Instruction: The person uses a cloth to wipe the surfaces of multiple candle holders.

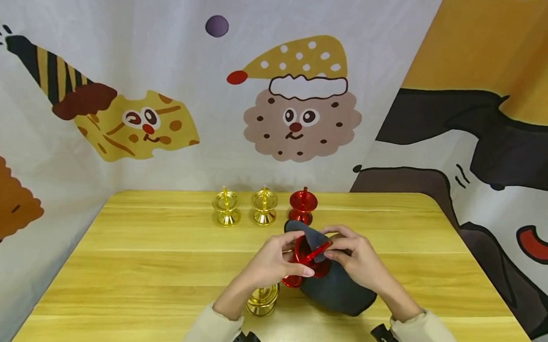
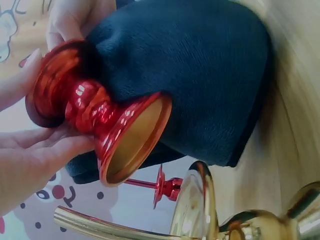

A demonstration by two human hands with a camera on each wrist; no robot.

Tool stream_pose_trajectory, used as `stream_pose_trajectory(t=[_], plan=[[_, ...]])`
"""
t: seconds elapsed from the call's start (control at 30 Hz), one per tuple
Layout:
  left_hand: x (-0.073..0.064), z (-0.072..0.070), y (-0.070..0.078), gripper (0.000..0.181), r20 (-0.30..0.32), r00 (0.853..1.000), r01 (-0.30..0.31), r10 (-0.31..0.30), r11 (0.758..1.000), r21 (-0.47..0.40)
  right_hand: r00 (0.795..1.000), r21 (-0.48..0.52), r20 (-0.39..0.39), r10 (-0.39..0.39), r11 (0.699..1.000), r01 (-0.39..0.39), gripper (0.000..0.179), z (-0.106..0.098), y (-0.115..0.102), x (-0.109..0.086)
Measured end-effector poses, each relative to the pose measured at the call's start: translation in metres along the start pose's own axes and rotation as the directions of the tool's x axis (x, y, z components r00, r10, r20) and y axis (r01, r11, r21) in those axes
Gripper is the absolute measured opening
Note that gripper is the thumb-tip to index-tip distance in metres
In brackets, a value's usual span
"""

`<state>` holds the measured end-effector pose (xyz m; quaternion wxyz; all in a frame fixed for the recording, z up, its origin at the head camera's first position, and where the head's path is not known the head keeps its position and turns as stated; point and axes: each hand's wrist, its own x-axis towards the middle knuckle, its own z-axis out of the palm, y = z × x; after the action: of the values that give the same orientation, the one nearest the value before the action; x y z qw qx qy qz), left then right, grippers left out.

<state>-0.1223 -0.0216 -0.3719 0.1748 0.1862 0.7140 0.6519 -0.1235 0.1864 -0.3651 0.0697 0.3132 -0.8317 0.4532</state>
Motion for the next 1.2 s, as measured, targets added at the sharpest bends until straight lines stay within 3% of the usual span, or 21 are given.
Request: stream_pose_trajectory(t=[0.1,0.2,0.27,0.33,0.4,0.43,0.6,0.67,0.83,1.07,1.2], plan=[[0.0,0.0,0.0,0.074,0.022,1.0,0.016,-0.016,1.0,-0.014,1.0,-0.003,0.009,0.012,1.0,-0.012,0.016,-0.001,-0.001,0.002],[0.001,0.002,-0.001,0.073,-0.075,0.997,-0.027,0.03,0.999,0.04,0.998,-0.022,-0.009,0.063,0.998,-0.063,0.015,0.0,-0.002,0.002],[0.002,0.005,-0.003,0.072,-0.175,0.981,-0.072,0.087,0.993,0.088,0.995,-0.029,-0.02,0.101,0.994,-0.102,0.016,0.002,-0.003,0.001],[0.003,0.007,-0.005,0.072,-0.269,0.953,-0.109,0.142,0.985,0.136,0.991,-0.041,-0.03,0.131,0.99,-0.132,0.019,0.005,-0.005,-0.001],[0.004,0.008,-0.007,0.073,-0.322,0.929,-0.139,0.181,0.979,0.149,0.988,-0.037,-0.04,0.147,0.988,-0.149,0.021,0.007,-0.006,-0.001],[0.003,0.009,-0.003,0.073,-0.327,0.927,-0.142,0.185,0.979,0.149,0.987,-0.039,-0.047,0.152,0.987,-0.153,0.022,0.009,-0.007,-0.002],[0.0,0.0,0.001,0.065,-0.2,0.968,-0.149,0.152,0.988,0.027,0.986,-0.026,-0.101,0.135,0.99,-0.138,0.02,0.007,-0.007,-0.001],[0.001,-0.004,-0.001,0.06,-0.16,0.976,-0.15,0.145,0.988,-0.021,0.986,-0.019,-0.11,0.125,0.992,-0.128,0.019,0.004,-0.006,0.001],[0.001,-0.004,0.001,0.065,-0.165,0.979,-0.122,0.118,0.992,-0.013,0.987,-0.018,-0.103,0.126,0.992,-0.128,0.019,-0.001,-0.004,0.004],[0.001,-0.001,-0.002,0.067,-0.116,0.991,-0.061,0.061,0.998,0.001,0.985,-0.028,-0.097,0.14,0.989,-0.144,0.019,0.001,-0.006,0.002],[0.002,0.004,-0.006,0.068,-0.203,0.972,-0.107,0.121,0.991,0.082,0.985,-0.052,-0.089,0.15,0.987,-0.155,0.021,0.007,-0.011,-0.001]])
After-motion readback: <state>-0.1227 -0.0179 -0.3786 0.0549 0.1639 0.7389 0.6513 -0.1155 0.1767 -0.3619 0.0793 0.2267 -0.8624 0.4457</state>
